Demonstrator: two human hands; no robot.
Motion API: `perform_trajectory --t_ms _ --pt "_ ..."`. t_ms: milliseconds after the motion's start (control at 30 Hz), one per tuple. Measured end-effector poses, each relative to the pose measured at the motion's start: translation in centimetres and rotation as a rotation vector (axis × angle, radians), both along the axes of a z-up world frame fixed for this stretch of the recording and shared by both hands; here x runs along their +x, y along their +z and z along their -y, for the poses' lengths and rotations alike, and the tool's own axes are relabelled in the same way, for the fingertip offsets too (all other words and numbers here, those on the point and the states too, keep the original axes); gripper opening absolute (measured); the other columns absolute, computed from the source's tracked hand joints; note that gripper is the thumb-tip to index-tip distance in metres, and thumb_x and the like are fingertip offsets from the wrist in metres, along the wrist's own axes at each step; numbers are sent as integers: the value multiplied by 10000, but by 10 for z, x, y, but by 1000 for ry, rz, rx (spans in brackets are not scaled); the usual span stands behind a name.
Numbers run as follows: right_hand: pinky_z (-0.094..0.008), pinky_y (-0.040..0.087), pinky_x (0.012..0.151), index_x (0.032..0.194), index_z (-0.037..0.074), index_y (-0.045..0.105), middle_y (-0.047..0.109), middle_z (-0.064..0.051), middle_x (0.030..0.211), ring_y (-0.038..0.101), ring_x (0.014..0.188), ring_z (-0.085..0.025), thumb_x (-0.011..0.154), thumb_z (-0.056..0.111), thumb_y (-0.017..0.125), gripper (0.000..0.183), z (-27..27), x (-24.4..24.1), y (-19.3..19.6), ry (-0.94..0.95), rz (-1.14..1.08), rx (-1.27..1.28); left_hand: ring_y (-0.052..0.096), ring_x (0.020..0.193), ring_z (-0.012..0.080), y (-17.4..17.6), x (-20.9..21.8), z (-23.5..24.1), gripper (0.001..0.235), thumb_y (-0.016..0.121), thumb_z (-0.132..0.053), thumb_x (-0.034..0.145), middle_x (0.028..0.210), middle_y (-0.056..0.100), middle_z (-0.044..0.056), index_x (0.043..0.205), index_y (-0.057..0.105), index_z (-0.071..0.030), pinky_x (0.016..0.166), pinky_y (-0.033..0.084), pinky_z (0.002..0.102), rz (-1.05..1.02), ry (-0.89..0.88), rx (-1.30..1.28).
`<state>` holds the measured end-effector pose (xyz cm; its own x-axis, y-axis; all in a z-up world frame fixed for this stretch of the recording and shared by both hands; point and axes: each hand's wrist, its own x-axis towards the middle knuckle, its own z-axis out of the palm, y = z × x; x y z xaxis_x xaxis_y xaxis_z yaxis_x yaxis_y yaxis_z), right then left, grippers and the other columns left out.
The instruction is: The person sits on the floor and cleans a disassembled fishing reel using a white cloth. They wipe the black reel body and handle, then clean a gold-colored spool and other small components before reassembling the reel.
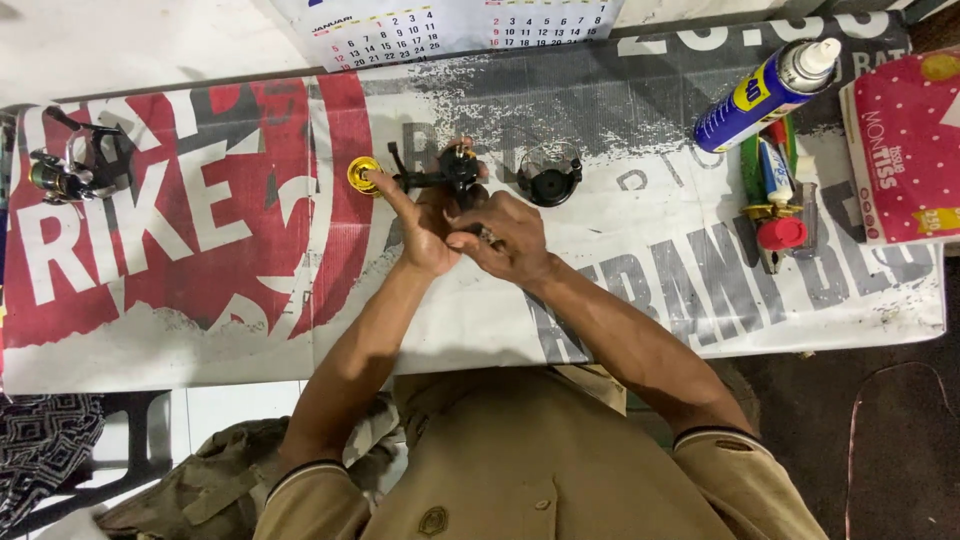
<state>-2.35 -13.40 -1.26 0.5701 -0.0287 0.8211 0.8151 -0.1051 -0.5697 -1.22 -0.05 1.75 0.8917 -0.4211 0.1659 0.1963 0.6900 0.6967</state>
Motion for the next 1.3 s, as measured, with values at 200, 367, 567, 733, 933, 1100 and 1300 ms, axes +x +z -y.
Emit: perform_trajectory --t_ms 200,367,567,733,933,1100,1300 --pt "-310 479 484 1008 34 806 540 -87 722 529 518 -239 988 153 733 142 -4 -1 44 55 173 -110 625 838 169 -58 22 2 983 247 -836 932 1302 529 165 1569 249 -88 581 540 261 -53 -117 -211" --pt "-329 517 496 1100 46 809 588 -79 708 583 534 -223 988 267 728 261 1 5 17 160 169 -174 483 592 74 -83 42 2 574 430 -644 1030 922 511 49 1297 505 -141 514 391 186 -176 86 -75" --pt "-306 496 470 1171 -1 785 667 -44 674 587 510 -148 1024 285 647 350 24 24 -16 145 -36 -15 484 595 105 -17 13 -2 573 494 -621 999 954 531 63 1327 516 -152 467 421 237 -354 219 66" --pt "-265 515 472 1284 -26 649 647 -127 825 583 612 -174 1110 76 496 253 61 21 32 4 -294 49 521 516 104 -26 19 -12 576 507 -611 995 913 605 66 1302 554 -126 405 460 248 -290 107 -136" --pt "-442 594 849 1257 41 717 734 -188 1130 722 982 -308 1030 -2 680 234 97 -4 86 -104 -393 -512 503 468 87 -33 16 -13 575 475 -627 1011 936 613 53 1332 528 -153 370 455 239 -185 68 -105" --pt "-581 627 741 1358 23 680 653 -268 1357 728 1020 -437 1039 197 672 363 92 -35 121 -175 -523 -1024 461 463 77 -40 20 -9 560 454 -601 1046 893 562 57 1368 500 -145 376 428 245 -174 198 60" --pt "-595 631 763 1472 72 598 569 -229 1472 724 1048 -447 1048 281 623 472 99 -18 103 -188 -660 -1270 479 490 93 -35 17 -9 528 510 -538 1047 940 621 120 1347 507 -103 399 437 243 -159 273 100"
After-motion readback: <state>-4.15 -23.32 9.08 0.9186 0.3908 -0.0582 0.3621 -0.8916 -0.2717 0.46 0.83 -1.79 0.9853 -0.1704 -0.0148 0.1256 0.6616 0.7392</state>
